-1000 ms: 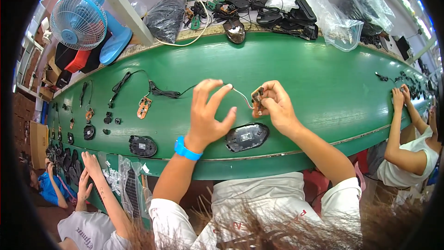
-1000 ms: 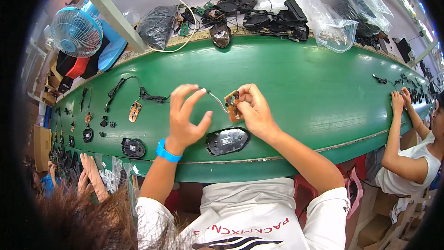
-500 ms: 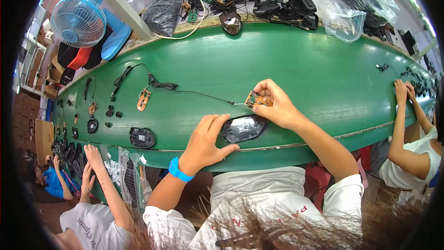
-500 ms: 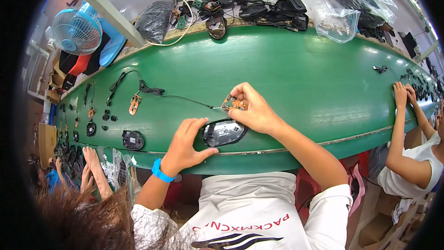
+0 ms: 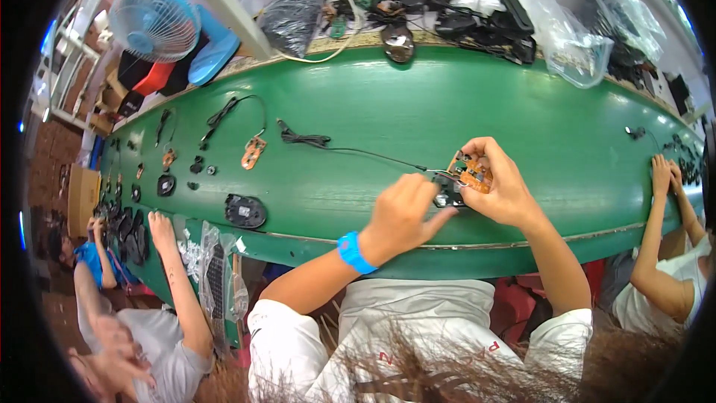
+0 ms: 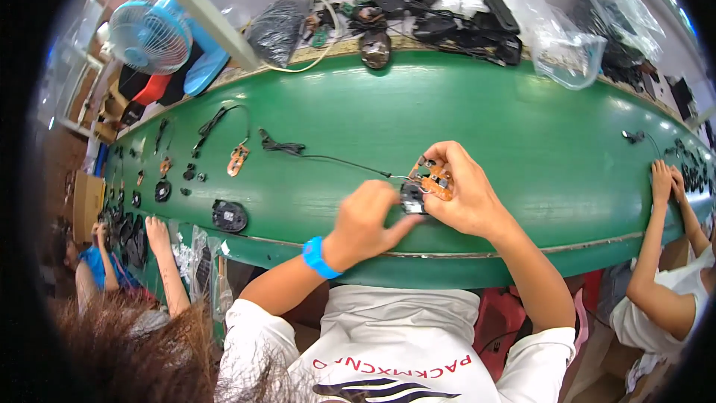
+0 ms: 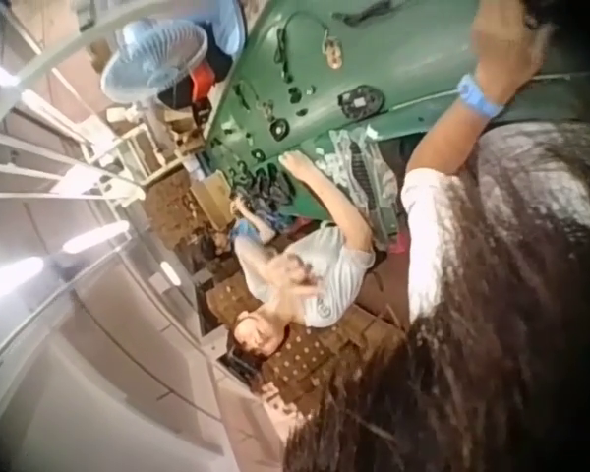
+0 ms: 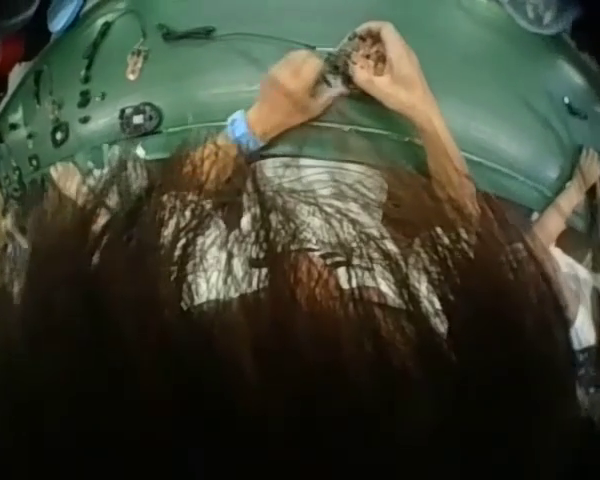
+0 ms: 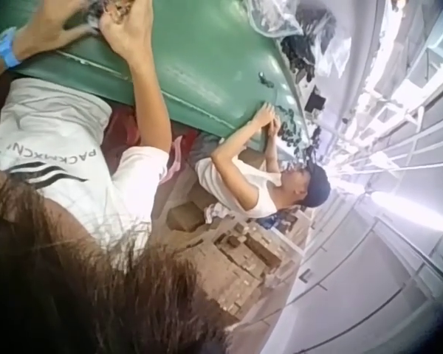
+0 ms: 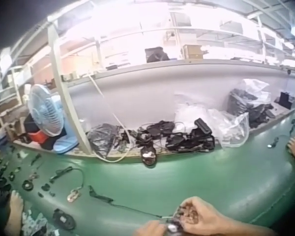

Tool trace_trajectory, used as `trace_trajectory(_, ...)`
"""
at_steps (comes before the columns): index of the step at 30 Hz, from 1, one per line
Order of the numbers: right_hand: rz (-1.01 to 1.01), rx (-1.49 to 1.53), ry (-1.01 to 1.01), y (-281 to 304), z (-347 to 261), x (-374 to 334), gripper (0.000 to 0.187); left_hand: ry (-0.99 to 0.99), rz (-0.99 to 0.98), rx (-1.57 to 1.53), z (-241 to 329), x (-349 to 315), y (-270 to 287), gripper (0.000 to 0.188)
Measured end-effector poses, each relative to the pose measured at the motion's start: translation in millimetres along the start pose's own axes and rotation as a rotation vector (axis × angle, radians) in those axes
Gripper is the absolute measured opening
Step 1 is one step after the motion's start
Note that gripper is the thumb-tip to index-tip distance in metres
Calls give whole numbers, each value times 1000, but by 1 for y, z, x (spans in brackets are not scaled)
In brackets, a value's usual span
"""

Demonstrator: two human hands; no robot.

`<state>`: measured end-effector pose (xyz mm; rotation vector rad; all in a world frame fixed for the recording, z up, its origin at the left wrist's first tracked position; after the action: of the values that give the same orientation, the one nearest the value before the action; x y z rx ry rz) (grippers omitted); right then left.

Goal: Assembling internal components and outer shells of computer mice on a production line.

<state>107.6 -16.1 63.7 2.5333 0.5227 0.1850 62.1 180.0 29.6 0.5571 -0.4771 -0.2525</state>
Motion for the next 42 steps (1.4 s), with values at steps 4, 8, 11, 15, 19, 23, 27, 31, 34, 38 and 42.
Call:
trace_trajectory(4,-1,-43,66,6,10,-11,51,-199,121,123,4,16,28,42)
trace_trajectory(8,-39,-117,111,10,4,-16,49,-260,-2,112,-12,29,21,29)
trace_trajectory(11,-39,-135,101,11,7,-19,48,-249,-73,41,-20,23,18,23)
trace_trajectory(15,-6,-170,136,12,12,-23,48,-171,-76,-54,-26,14,19,17)
trace_trajectory(19,55,-314,230,12,11,-28,49,-143,-55,-82,-27,12,18,12)
trace_trajectory(23,148,-424,292,13,8,-36,50,-143,-36,-99,-27,17,13,9)
trace_trajectory(27,213,-541,347,10,2,-42,49,-144,-62,-76,-27,19,8,8)
trace_trajectory(31,260,-559,354,5,-1,-48,49,-168,-85,-39,-23,21,6,7)
trace_trajectory(34,277,-544,354,4,1,-44,48,-171,-88,-6,-21,25,7,6)
trace_trajectory(38,290,-546,364,6,1,-47,48,-145,-107,22,-20,25,0,6)
trace_trajectory(42,293,-548,379,8,-4,-40,47,-112,-124,7,-24,28,1,5)
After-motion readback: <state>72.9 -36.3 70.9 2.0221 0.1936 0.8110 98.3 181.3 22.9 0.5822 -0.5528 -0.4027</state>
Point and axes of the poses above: each hand's wrist, its own x-axis towards the middle knuckle, its own y-axis out of the back of the hand, z = x × y, the point moved 3 cm from there along x, towards the middle knuckle, and after that the axes turned 8 degrees about -x, right-handed, at the moved point
